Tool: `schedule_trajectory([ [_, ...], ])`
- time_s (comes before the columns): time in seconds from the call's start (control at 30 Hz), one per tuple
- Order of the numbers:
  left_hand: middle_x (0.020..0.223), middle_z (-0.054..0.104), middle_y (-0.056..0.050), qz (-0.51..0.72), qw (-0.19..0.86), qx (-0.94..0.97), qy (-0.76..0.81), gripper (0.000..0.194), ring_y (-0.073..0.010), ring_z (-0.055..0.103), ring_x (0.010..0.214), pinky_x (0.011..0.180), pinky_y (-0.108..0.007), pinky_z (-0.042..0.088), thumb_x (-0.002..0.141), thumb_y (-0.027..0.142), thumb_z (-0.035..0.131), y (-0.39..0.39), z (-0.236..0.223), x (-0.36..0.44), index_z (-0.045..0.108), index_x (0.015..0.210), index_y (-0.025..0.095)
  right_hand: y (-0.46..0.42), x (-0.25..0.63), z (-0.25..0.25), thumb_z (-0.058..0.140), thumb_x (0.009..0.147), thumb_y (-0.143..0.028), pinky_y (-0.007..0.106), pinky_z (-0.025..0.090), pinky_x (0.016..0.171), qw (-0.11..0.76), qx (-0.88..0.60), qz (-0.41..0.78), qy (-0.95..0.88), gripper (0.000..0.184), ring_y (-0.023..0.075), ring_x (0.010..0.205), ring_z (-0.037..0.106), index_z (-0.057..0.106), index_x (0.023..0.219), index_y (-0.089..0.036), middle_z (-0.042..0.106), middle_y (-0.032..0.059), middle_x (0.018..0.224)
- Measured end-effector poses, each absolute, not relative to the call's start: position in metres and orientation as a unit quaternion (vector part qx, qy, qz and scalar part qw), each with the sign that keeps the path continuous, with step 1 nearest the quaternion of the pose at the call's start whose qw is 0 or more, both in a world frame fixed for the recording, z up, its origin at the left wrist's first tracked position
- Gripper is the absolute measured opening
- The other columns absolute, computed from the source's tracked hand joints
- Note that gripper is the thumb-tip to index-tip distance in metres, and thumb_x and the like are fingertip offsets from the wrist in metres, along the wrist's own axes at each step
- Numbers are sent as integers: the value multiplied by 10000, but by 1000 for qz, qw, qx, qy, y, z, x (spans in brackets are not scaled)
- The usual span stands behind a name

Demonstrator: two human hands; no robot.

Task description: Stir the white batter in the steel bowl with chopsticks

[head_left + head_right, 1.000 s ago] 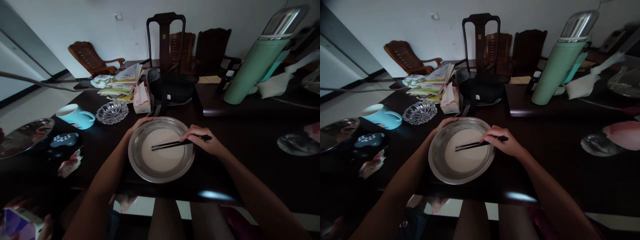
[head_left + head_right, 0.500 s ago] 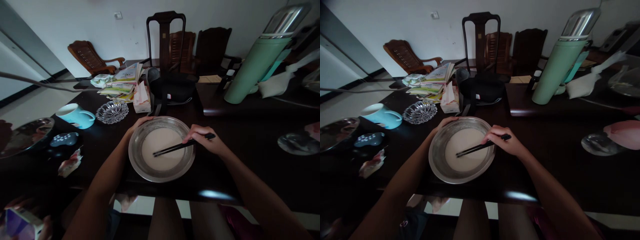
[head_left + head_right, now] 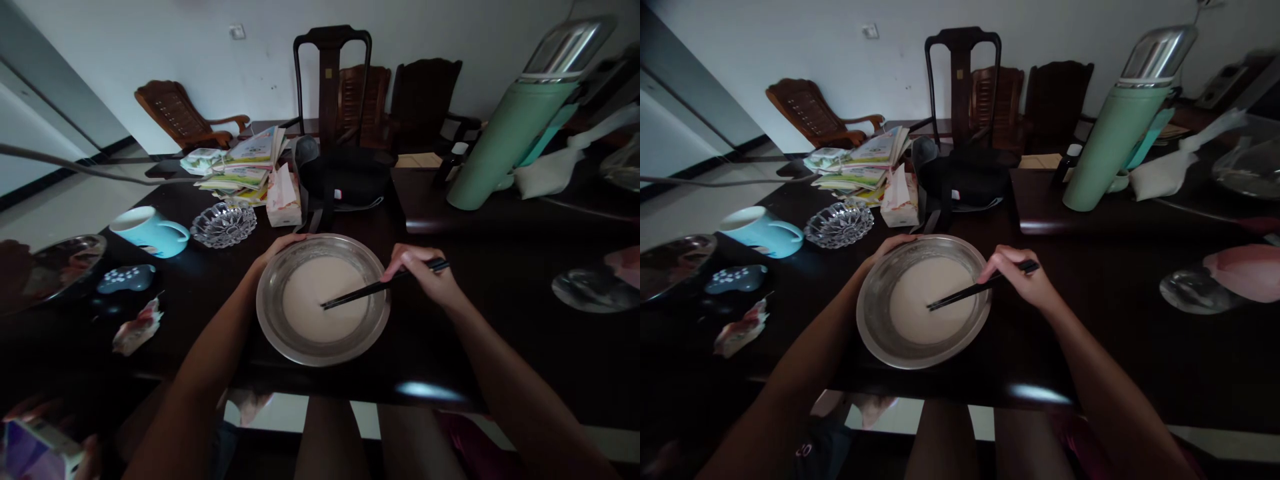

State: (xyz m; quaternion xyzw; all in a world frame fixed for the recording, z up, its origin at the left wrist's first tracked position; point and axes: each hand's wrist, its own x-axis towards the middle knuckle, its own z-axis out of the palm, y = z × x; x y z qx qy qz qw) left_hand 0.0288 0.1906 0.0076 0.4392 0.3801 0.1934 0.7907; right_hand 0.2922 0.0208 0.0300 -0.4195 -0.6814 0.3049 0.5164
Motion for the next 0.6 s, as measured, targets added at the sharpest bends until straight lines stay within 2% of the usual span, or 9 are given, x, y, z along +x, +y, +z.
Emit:
schedule_trajectory([
  [0.1, 643, 721, -8, 190, 783, 445, 390, 267, -180, 657, 697, 774, -271, 490, 814, 232, 514, 190, 9, 29, 737, 952, 185, 22, 284, 28, 506, 939, -347, 304, 465, 690, 455, -421, 280, -733, 291, 163, 749, 617, 749, 847, -217, 723, 42, 807],
  [0.2, 664, 727, -11, 191, 778, 448, 396, 269, -187, 661, 718, 800, -281, 486, 817, 253, 519, 191, 8, 28, 734, 962, 180, 24, 284, 27, 532, 927, -309, 305, 458, 706, 458, -437, 232, -738, 227, 162, 769, 605, 742, 901, -228, 722, 32, 838],
  [0.3, 699, 738, -9, 192, 778, 456, 388, 256, -190, 664, 723, 821, -293, 486, 795, 270, 557, 194, 5, 28, 726, 967, 183, 24, 294, 29, 498, 945, -315, 309, 439, 703, 507, -462, 204, -698, 301, 160, 730, 598, 755, 815, -229, 709, 27, 767],
  [0.43, 666, 724, -9, 183, 788, 471, 352, 280, -186, 662, 691, 841, -296, 480, 751, 294, 609, 194, 4, 28, 718, 976, 169, 22, 302, 30, 440, 967, -363, 299, 414, 588, 584, -431, 270, -633, 438, 154, 603, 579, 746, 688, -223, 665, 26, 617],
  [0.5, 650, 718, -8, 181, 789, 473, 346, 278, -177, 653, 653, 823, -286, 487, 744, 298, 617, 193, 5, 28, 721, 966, 168, 21, 300, 29, 433, 968, -376, 299, 415, 573, 576, -406, 303, -641, 448, 156, 591, 576, 744, 687, -220, 655, 28, 593],
  [0.6, 628, 714, -2, 177, 784, 477, 357, 257, -180, 650, 643, 804, -289, 491, 755, 301, 619, 192, 7, 27, 726, 961, 190, 21, 290, 28, 462, 957, -371, 305, 447, 638, 506, -411, 303, -695, 382, 161, 676, 599, 753, 766, -213, 693, 43, 702],
])
